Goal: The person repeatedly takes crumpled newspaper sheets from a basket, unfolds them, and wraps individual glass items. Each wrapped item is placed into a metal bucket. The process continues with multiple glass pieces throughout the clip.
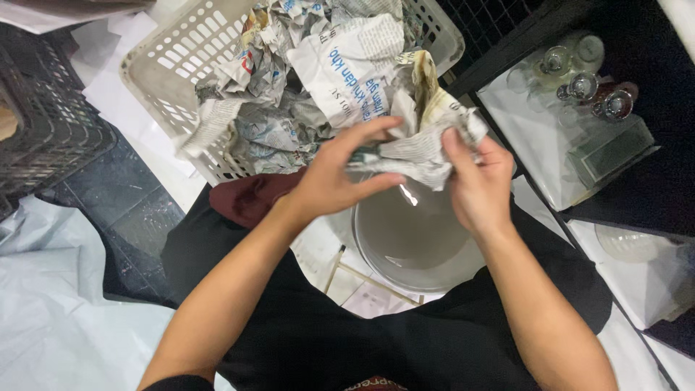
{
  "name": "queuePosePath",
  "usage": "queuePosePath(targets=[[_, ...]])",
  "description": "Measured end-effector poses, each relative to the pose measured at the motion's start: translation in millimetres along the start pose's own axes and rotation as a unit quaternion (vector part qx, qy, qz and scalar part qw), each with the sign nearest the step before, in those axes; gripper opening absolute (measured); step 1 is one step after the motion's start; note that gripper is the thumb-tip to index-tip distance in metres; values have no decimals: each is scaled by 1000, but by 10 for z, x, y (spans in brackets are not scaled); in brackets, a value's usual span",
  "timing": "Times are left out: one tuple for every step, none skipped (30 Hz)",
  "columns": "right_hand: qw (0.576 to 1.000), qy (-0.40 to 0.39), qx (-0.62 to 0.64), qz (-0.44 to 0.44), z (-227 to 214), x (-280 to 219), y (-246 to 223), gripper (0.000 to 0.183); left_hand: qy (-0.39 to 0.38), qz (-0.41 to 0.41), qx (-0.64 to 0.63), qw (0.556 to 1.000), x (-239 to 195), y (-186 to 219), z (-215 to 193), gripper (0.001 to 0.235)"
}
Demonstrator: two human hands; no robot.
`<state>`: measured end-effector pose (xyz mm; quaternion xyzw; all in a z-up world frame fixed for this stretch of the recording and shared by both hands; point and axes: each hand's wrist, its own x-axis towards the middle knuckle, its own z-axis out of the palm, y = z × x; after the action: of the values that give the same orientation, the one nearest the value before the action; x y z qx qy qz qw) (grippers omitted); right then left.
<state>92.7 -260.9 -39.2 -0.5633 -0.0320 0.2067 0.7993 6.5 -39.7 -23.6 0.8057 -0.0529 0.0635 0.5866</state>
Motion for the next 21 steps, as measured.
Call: queuePosePath(targets=[[999,5,37,5,-9,28,-26,22,6,14,-23,1000,12,-36,-30,67],[999,1,44,5,-19,49,-59,23,11,28,-46,998,26,-75,-64,62],[999,-3,51,6,-34,59,-96,25,17,40,-69,997,25,-108,-83,56],[998,-7,57,8,-36,62,-121,27,27,36,-62,997,21,-136,-99,51],[998,-7,61,20,-34,62,-142,31,38,31,-54,997,18,-157,-120,46],[997,-6,66,32,-45,60,-177,36,48,26,-46,997,21,-169,-128,41],[997,-5,70,43,-49,61,-200,41,67,13,-59,996,35,-170,-124,41],[997,-3,69,44,-42,79,-206,43,85,1,-73,994,60,-160,-112,42],[997,-1,68,46,-40,86,-213,44,103,-13,-87,991,76,-137,-98,42],[997,2,68,48,-37,87,-214,46,82,34,-63,994,80,-104,-113,47],[997,6,68,46,-26,93,-206,46,60,81,-38,994,82,-63,-140,52],[997,11,68,44,-13,95,-189,45,38,128,-13,991,84,-20,-167,57],[997,15,67,40,-6,108,-173,45,24,150,41,988,88,24,-179,63],[997,23,59,42,-5,121,-156,45,10,171,94,981,72,69,-168,68],[997,33,51,46,-8,116,-131,45,-4,190,146,971,56,101,-155,75],[997,42,43,50,-17,117,-104,45,-1,198,152,968,60,110,-143,65],[998,39,38,44,-38,111,-76,44,2,205,157,966,48,106,-123,55],[998,36,33,39,-63,108,-52,44,5,212,162,964,34,90,-111,45],[999,33,28,32,-87,122,-38,43,-8,190,102,977,41,59,-111,30],[999,26,7,47,-119,138,-40,43,-21,166,41,985,56,18,-120,14],[998,19,-13,63,-159,147,-55,43,-34,141,-21,989,57,-24,-139,1]])
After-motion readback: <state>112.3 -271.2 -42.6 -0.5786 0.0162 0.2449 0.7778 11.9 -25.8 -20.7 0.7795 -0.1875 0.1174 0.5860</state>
